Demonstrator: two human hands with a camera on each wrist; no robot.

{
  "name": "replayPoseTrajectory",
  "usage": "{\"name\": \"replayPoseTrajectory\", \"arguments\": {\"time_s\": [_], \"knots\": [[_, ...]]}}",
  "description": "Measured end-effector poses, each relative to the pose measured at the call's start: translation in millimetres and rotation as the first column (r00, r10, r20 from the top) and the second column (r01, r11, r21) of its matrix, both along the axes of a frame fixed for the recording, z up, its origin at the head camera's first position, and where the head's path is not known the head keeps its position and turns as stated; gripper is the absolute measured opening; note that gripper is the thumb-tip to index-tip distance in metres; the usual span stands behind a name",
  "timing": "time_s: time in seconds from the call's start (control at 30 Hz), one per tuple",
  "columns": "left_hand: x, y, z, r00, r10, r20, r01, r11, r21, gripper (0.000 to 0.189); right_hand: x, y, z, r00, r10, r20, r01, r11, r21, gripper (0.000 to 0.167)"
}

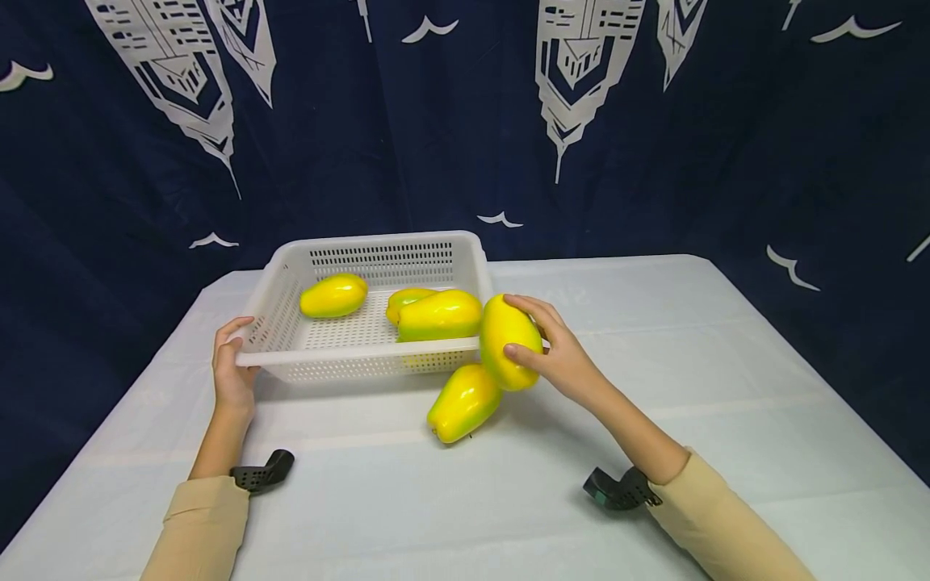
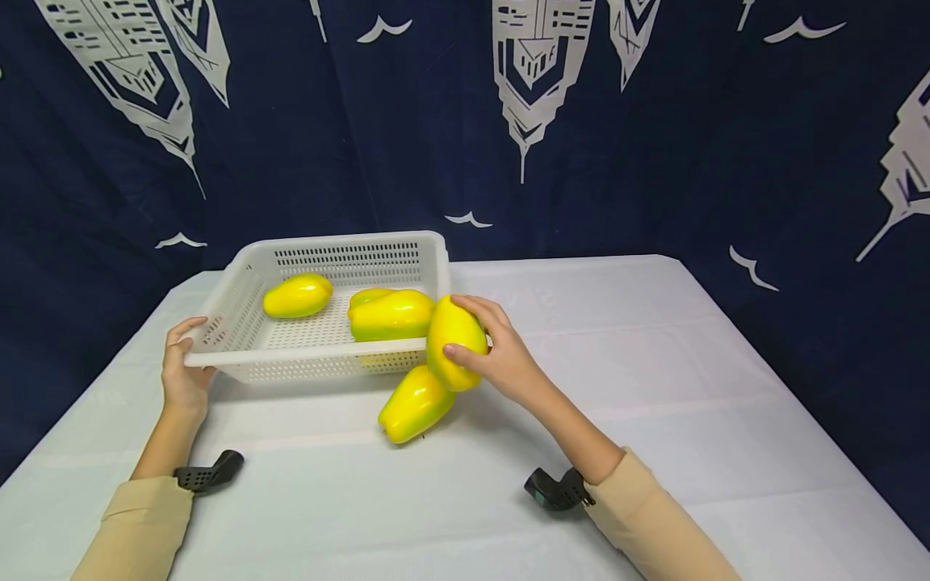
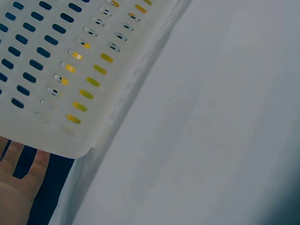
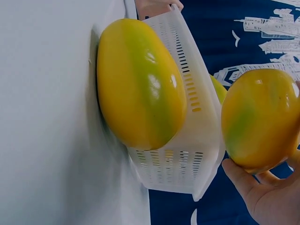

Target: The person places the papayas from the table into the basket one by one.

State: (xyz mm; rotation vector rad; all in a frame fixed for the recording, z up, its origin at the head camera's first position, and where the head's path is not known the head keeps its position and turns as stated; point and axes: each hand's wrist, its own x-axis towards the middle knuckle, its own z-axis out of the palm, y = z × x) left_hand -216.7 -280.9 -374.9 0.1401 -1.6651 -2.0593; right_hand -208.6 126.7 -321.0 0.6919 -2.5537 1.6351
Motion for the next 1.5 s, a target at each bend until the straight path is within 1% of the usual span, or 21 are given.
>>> {"name": "replayPoseTrajectory", "arguments": {"time_s": [0.37,0.7,1.23,1.5], "knots": [[1.7,1.3,1.4,1.0,0.005,0.006,-0.005,1.0,-0.01,0.031,-6.7,-6.5,6.2,1.0,-0.022,0.01,0.022,1.0,0.015,0.059],[1.1,0.6,1.0,1.0,0.003,0.006,-0.003,1.0,-0.012,0.032,-17.6,-16.9,14.3,0.999,-0.046,0.0,0.046,0.999,0.022,0.059],[1.2,0.6,0.9,1.0,0.004,0.012,-0.004,1.0,-0.012,0.032,-33.0,-32.2,17.2,0.996,-0.067,0.053,0.067,0.998,0.002,0.057],[1.9,0.5,1.0,1.0,0.004,0.012,-0.004,1.0,-0.019,0.032,-39.9,-39.4,15.0,0.995,-0.072,0.073,0.076,0.996,-0.048,0.054]]}}
